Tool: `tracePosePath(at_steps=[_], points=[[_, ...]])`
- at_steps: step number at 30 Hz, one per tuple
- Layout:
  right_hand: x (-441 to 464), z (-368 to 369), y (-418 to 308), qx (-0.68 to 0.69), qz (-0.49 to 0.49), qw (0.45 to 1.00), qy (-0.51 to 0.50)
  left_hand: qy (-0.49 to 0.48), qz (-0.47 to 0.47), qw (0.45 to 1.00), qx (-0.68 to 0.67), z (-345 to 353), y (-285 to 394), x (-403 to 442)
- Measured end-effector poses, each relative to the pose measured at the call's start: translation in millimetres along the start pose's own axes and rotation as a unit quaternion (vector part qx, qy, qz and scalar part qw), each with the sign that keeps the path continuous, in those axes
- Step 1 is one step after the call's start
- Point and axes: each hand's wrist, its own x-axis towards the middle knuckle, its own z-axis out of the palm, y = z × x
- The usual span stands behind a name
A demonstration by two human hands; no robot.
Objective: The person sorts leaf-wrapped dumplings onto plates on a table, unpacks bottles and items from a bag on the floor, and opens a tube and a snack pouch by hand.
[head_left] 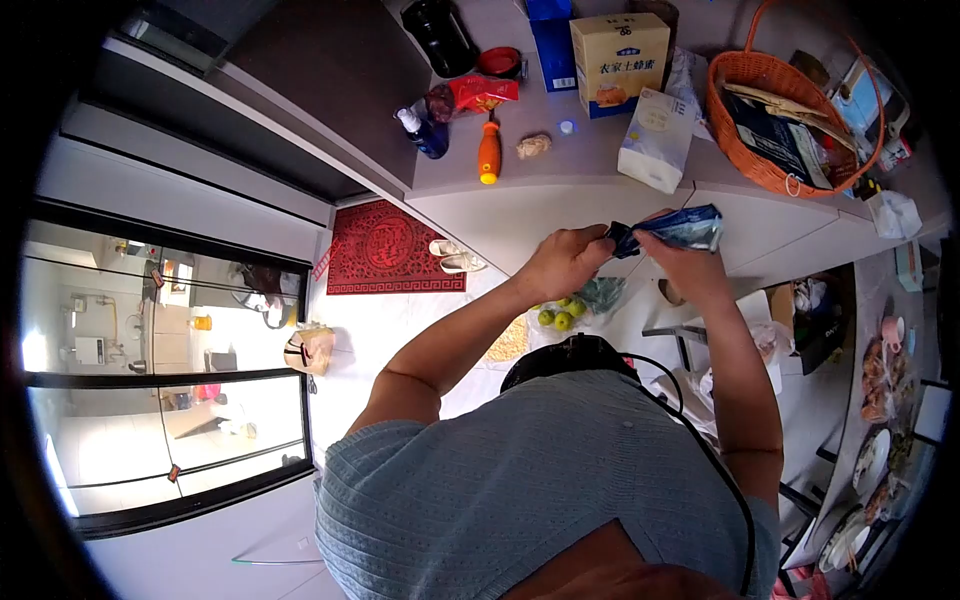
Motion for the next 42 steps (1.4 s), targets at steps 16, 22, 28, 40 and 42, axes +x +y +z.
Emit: tracePosePath(at_steps=[16, 22, 28, 40, 42], points=[[-8, 1, 0, -0.004, -0.084, 0.996, -0.029, 0.045, -0.001, 0.995, 0.090, 12, 6, 11], [-3, -5, 11, -0.056, -0.272, 0.961, -0.001, -0.053, -0.019, 0.996, 0.066, 2, 20, 6], [-7, 8, 14, -0.049, -0.278, 0.959, -0.010, -0.031, 0.049, 0.994, 0.094, 12, 2, 5], [-1, 1, 24, -0.069, -0.267, 0.961, 0.027, -0.085, -0.018, 0.995, -0.050, 0, 7, -4], [0, 3, 29, -0.069, -0.255, 0.964, 0.024, -0.089, -0.009, 0.995, -0.034, 1, 7, -4]])
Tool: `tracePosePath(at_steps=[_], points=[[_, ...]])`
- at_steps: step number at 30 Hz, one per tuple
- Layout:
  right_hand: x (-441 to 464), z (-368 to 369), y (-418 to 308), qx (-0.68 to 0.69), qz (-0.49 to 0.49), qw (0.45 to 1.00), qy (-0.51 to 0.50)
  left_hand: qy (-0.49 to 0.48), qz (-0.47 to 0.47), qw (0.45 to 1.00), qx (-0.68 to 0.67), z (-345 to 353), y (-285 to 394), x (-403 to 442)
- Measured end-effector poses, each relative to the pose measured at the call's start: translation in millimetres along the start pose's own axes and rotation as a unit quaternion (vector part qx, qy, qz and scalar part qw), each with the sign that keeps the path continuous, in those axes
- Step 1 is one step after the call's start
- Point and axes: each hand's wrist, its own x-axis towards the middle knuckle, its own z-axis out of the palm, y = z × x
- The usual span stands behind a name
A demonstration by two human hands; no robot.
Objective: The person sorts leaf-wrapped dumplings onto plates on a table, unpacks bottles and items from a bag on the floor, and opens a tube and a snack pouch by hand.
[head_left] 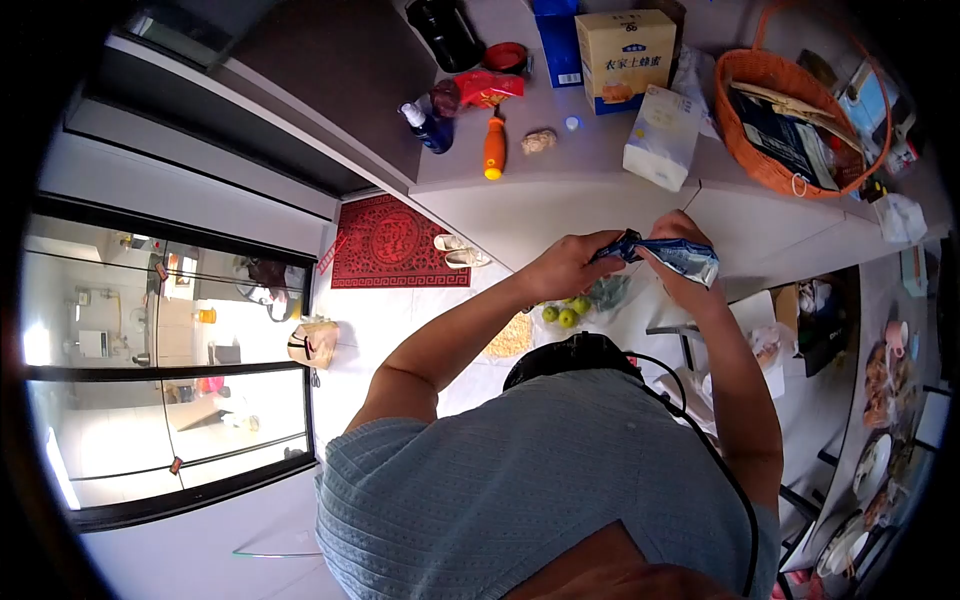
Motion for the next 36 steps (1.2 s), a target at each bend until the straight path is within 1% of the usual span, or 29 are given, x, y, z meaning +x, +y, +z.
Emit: tracePosePath(at_steps=[4, 5, 7, 8, 10, 11, 13, 15, 17, 18, 20, 22, 24, 26, 27, 29, 30, 31, 32, 33, 35, 36], points=[[1, 2, 3, 0.006, 0.042, 0.999, -0.016, 0.022, -0.003, 1.000, 0.010, 5, -9, 4], [1, 4, 5, 0.006, 0.043, 0.999, -0.014, 0.019, 0.000, 1.000, 0.006, 4, -9, 5], [-2, 10, 12, 0.053, 0.038, 0.998, -0.005, 0.014, 0.004, 1.000, 0.003, 3, -7, 4], [-4, 12, 14, 0.053, 0.040, 0.998, -0.005, 0.015, 0.001, 1.000, 0.023, 1, -5, 4], [-5, 14, 17, 0.087, 0.118, 0.989, -0.033, 0.015, 0.000, 0.999, 0.043, -1, -5, 4], [-5, 13, 16, 0.087, 0.118, 0.989, -0.033, 0.027, 0.005, 0.998, 0.052, -1, -8, 3], [-2, 12, 9, 0.123, 0.206, 0.970, -0.028, 0.040, 0.011, 0.997, 0.061, -3, -10, 3], [0, 13, 3, 0.114, 0.194, 0.973, -0.044, 0.048, 0.032, 0.995, 0.084, -6, -12, 4], [1, 16, 5, 0.009, 0.179, 0.983, -0.033, 0.047, 0.042, 0.993, 0.097, -5, -15, 4], [2, 15, 9, 0.009, 0.178, 0.983, -0.032, 0.047, 0.052, 0.991, 0.110, -6, -15, 5], [4, 12, 16, 0.069, 0.232, 0.967, -0.075, 0.034, 0.052, 0.991, 0.120, -9, -14, 4], [3, 12, 14, 0.046, 0.217, 0.973, -0.063, 0.021, 0.051, 0.990, 0.129, -8, -13, 2], [3, 15, 14, 0.024, 0.202, 0.978, -0.053, 0.052, 0.076, 0.987, 0.130, -5, -13, 1], [3, 19, 17, -0.017, 0.132, 0.991, 0.006, 0.063, 0.094, 0.984, 0.140, -3, -14, 1], [3, 22, 16, -0.017, 0.133, 0.991, 0.006, 0.075, 0.112, 0.979, 0.150, -2, -15, 2], [4, 26, 11, 0.051, 0.157, 0.986, 0.033, 0.087, 0.123, 0.976, 0.157, 0, -19, 5], [2, 28, 15, 0.051, 0.158, 0.986, 0.032, 0.099, 0.135, 0.972, 0.163, 1, -20, 6], [1, 33, 21, -0.039, 0.077, 0.996, 0.023, 0.099, 0.135, 0.972, 0.163, 2, -22, 7], [0, 36, 27, -0.129, -0.005, 0.992, 0.013, 0.101, 0.143, 0.969, 0.173, 1, -23, 9], [-2, 37, 32, -0.129, -0.005, 0.991, 0.013, 0.104, 0.152, 0.966, 0.182, 1, -24, 10], [-1, 38, 34, -0.011, 0.100, 0.995, 0.003, 0.091, 0.144, 0.969, 0.177, 0, -26, 11], [-3, 34, 33, -0.011, 0.099, 0.995, 0.004, 0.079, 0.136, 0.973, 0.171, -1, -26, 10]])
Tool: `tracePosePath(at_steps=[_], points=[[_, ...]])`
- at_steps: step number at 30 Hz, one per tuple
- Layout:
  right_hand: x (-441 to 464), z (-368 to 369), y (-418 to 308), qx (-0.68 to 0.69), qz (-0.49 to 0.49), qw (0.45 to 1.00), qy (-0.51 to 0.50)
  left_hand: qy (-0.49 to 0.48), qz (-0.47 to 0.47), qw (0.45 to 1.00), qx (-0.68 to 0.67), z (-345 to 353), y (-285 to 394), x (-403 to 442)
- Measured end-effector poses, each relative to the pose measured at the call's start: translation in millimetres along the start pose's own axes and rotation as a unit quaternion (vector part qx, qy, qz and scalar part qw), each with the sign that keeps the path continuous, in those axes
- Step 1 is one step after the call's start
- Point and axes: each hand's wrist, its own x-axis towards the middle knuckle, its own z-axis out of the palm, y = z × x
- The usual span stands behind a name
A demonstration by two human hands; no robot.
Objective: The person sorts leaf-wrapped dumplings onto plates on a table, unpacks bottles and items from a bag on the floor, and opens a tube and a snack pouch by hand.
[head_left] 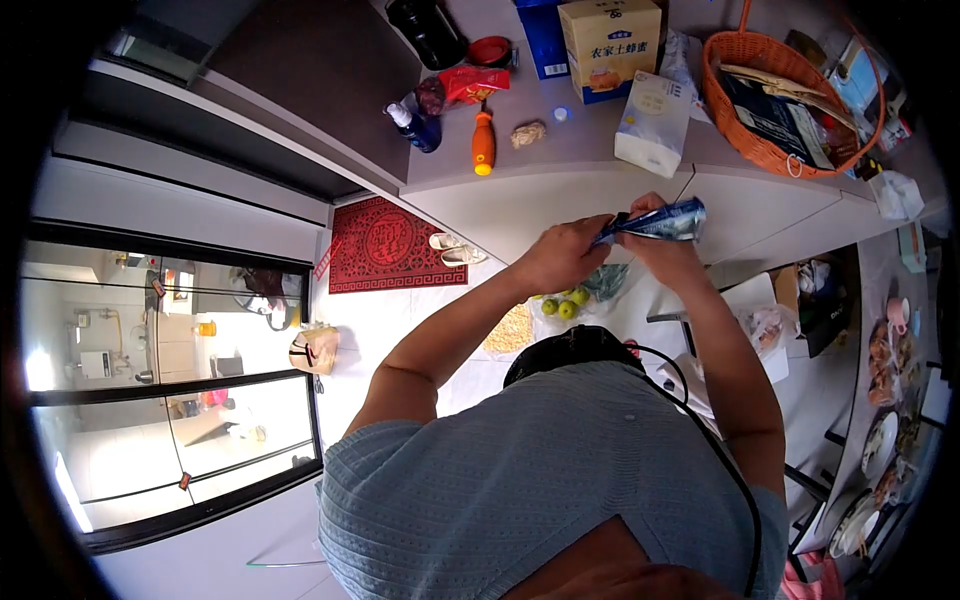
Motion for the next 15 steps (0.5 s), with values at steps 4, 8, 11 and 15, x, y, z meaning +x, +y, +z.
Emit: tracePosePath(at_steps=[4, 8, 11, 15], points=[[7, -28, -21, 0.262, 0.216, 0.938, -0.064, 0.025, 0.012, 1.000, 0.012, -11, 4, -3], [9, -32, -23, 0.194, 0.220, 0.956, -0.026, -0.010, -0.006, 1.000, 0.005, -16, 10, -2], [4, -30, -32, 0.206, 0.211, 0.955, -0.015, -0.026, -0.032, 0.999, -0.009, -13, 12, -2], [-4, -15, -16, 0.207, 0.182, 0.961, 0.016, -0.019, -0.041, 0.998, -0.040, -8, 9, -1]])
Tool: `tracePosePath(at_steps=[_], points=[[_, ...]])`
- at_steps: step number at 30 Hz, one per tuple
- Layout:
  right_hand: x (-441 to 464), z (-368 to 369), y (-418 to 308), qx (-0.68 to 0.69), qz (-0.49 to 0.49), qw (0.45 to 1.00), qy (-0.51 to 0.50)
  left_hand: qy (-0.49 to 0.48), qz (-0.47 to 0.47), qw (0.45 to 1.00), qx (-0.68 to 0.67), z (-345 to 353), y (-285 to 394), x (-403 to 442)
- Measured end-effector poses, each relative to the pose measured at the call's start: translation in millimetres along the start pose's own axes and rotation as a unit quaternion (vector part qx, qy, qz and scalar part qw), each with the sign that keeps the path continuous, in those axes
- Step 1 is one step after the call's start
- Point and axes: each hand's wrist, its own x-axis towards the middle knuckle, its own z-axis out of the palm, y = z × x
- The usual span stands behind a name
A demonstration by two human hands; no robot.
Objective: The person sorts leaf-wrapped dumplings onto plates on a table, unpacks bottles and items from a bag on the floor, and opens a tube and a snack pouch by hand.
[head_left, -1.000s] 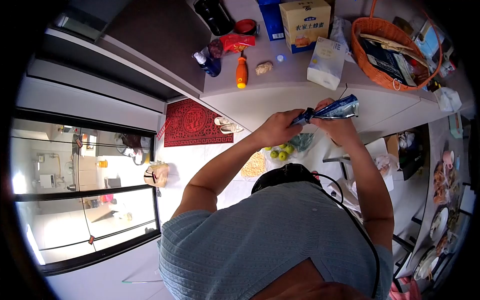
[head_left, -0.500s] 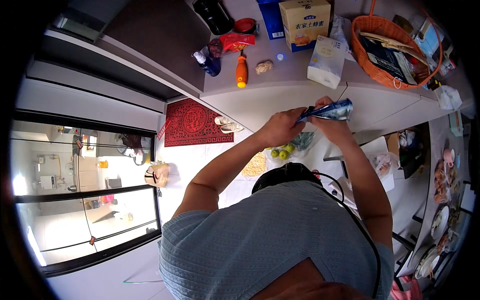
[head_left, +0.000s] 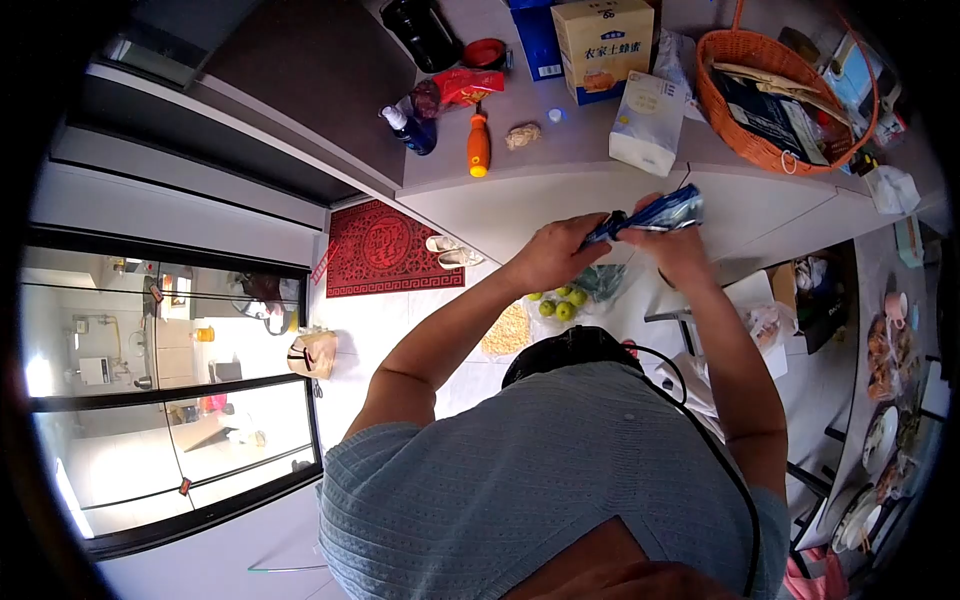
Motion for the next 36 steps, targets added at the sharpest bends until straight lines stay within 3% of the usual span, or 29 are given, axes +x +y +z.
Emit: tracePosePath(at_steps=[4, 7, 9, 15, 18, 22, 24, 26, 29, 32, 33, 36], points=[[-7, 11, 13, -0.005, -0.029, 0.999, -0.020, 0.037, 0.066, 0.996, 0.053, 3, -8, 6], [-3, 8, 9, -0.001, -0.001, 1.000, -0.004, 0.048, 0.055, 0.996, 0.050, 0, -11, 2], [4, 3, 12, 0.067, -0.045, 0.997, 0.008, -0.027, -0.037, 0.999, -0.019, -3, -6, 3], [1, -2, -5, -0.092, -0.050, 0.994, -0.015, 0.001, -0.012, 0.999, -0.048, 1, -1, -3], [4, -1, 12, -0.047, -0.031, 0.997, -0.043, -0.012, -0.035, 0.997, -0.067, 2, -4, -5], [-4, 2, -4, -0.085, -0.047, 0.994, -0.056, -0.014, -0.043, 0.997, -0.063, 2, 1, -7], [-1, 4, 8, -0.138, -0.151, 0.977, -0.064, -0.012, -0.023, 0.999, -0.045, 2, 0, -6], [-1, 9, 14, -0.106, -0.175, 0.976, -0.074, -0.021, -0.027, 0.999, -0.028, 3, -5, -6], [-3, 16, 14, -0.066, -0.039, 0.994, -0.081, -0.029, -0.035, 0.999, -0.008, 1, -4, -9], [-6, 3, -13, -0.035, 0.005, 0.993, -0.116, -0.018, -0.044, 0.999, -0.001, -11, -6, -11], [-3, -2, -6, -0.101, 0.024, 0.992, -0.068, -0.010, -0.051, 0.999, 0.002, -13, -7, -11], [1, -5, -4, -0.067, 0.014, 0.996, -0.054, -0.027, -0.033, 0.999, 0.007, -16, -2, -12]])
